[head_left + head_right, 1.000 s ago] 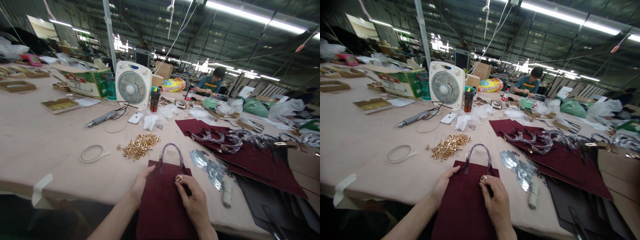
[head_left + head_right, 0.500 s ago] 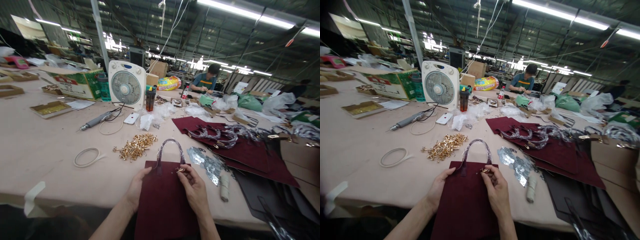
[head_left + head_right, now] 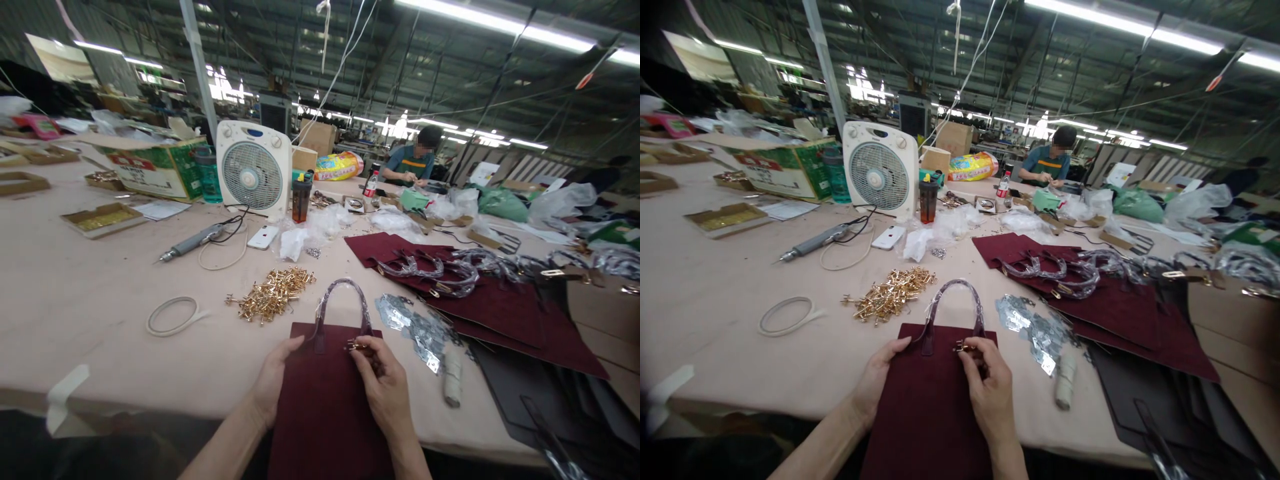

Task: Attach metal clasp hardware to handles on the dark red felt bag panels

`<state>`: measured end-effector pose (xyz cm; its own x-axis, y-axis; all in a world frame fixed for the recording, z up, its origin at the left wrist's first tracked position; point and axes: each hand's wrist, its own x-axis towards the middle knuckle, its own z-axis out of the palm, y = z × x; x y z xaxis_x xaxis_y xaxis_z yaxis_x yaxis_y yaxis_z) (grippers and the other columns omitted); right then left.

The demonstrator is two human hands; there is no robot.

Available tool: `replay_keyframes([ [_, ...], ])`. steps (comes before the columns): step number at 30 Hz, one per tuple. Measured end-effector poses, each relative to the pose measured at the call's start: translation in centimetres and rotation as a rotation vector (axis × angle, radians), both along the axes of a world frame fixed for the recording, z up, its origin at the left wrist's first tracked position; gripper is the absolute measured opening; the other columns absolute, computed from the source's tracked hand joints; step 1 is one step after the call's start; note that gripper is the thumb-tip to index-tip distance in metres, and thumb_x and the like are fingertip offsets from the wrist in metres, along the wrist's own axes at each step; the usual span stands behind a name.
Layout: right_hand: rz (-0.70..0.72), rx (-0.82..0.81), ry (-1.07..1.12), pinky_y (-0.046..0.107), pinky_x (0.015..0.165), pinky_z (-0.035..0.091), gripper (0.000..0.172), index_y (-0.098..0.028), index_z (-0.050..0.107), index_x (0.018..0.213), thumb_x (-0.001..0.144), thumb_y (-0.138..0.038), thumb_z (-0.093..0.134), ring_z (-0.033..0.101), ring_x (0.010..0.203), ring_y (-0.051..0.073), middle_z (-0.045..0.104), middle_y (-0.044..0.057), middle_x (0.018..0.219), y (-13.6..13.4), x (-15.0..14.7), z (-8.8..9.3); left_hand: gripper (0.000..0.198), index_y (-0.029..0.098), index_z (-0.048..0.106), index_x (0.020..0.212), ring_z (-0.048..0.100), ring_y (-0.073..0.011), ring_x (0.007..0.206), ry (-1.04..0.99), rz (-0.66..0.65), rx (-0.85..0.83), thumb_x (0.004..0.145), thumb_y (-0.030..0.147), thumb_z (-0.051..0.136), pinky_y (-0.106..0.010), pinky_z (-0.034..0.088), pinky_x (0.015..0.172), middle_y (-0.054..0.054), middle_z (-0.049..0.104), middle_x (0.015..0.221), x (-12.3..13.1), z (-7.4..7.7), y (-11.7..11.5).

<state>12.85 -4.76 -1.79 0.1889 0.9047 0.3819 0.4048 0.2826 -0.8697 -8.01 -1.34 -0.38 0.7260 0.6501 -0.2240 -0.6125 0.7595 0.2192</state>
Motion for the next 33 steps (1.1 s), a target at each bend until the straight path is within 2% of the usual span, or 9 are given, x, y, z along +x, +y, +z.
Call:
replay_keyframes([
  [4, -0.008, 0.146, -0.157, 0.035, 0.088, 0.06, 0.017, -0.023, 0.074, 0.112, 0.102, -0.03, 0.062, 0.071, 0.1, 0.023, 0.074, 0.009, 0.109, 0.1, -0.2, 0.6, 0.051, -0.003, 0.072, 0.122, 0.07, -0.0357, 0.121, 0.007, 0.0, -0.012, 0.099, 0.037, 0.05, -0.045, 0.044, 0.114, -0.022, 0.077, 0.118, 0.0, 0.0, 0.1],
  [9, 0.016, 0.224, -0.26, 0.038, 0.093, 0.06, 0.025, -0.025, 0.073, 0.124, 0.104, -0.023, 0.057, 0.07, 0.106, 0.024, 0.073, 0.01, 0.113, 0.2, -0.2, 0.0, 0.052, -0.003, 0.071, 0.124, 0.07, -0.0359, 0.121, 0.014, -0.003, -0.029, 0.099, 0.037, 0.05, -0.045, 0.046, 0.113, -0.021, 0.079, 0.115, 0.0, 0.0, 0.1],
  [15, 0.004, 0.255, -0.296, 0.035, 0.09, 0.062, 0.029, -0.025, 0.073, 0.127, 0.104, -0.019, 0.057, 0.071, 0.104, 0.022, 0.073, 0.01, 0.112, 0.6, -0.3, -0.5, 0.053, -0.004, 0.068, 0.129, 0.072, -0.0358, 0.118, 0.05, 0.007, -0.023, 0.099, 0.037, 0.05, -0.045, 0.047, 0.111, -0.022, 0.078, 0.116, 0.3, 0.5, 0.0],
  [22, 0.087, 0.254, -0.379, 0.035, 0.096, 0.062, 0.038, -0.026, 0.067, 0.138, 0.103, -0.015, 0.055, 0.07, 0.111, 0.022, 0.071, 0.01, 0.121, 0.7, 0.9, -1.1, 0.052, -0.003, 0.069, 0.127, 0.073, -0.0361, 0.115, 0.073, 0.012, -0.039, 0.098, 0.037, 0.051, -0.046, 0.049, 0.11, -0.021, 0.079, 0.113, 0.6, 0.5, 0.1],
  [27, 0.074, 0.259, -0.393, 0.035, 0.098, 0.061, 0.038, -0.027, 0.068, 0.136, 0.103, -0.014, 0.056, 0.071, 0.111, 0.021, 0.072, 0.009, 0.12, 0.9, 1.1, -1.5, 0.051, -0.003, 0.07, 0.124, 0.073, -0.0357, 0.115, 0.079, 0.015, -0.045, 0.099, 0.037, 0.051, -0.045, 0.049, 0.11, -0.022, 0.079, 0.112, 0.7, 0.4, 0.2],
  [33, 0.042, 0.259, -0.38, 0.035, 0.096, 0.062, 0.038, -0.026, 0.068, 0.136, 0.103, -0.014, 0.053, 0.071, 0.11, 0.021, 0.073, 0.01, 0.119, 0.8, 0.6, -1.8, 0.053, 0.0, 0.067, 0.132, 0.073, -0.0366, 0.116, 0.109, 0.022, -0.062, 0.099, 0.039, 0.051, -0.047, 0.05, 0.109, -0.021, 0.078, 0.116, 0.8, 0.3, 0.1],
])
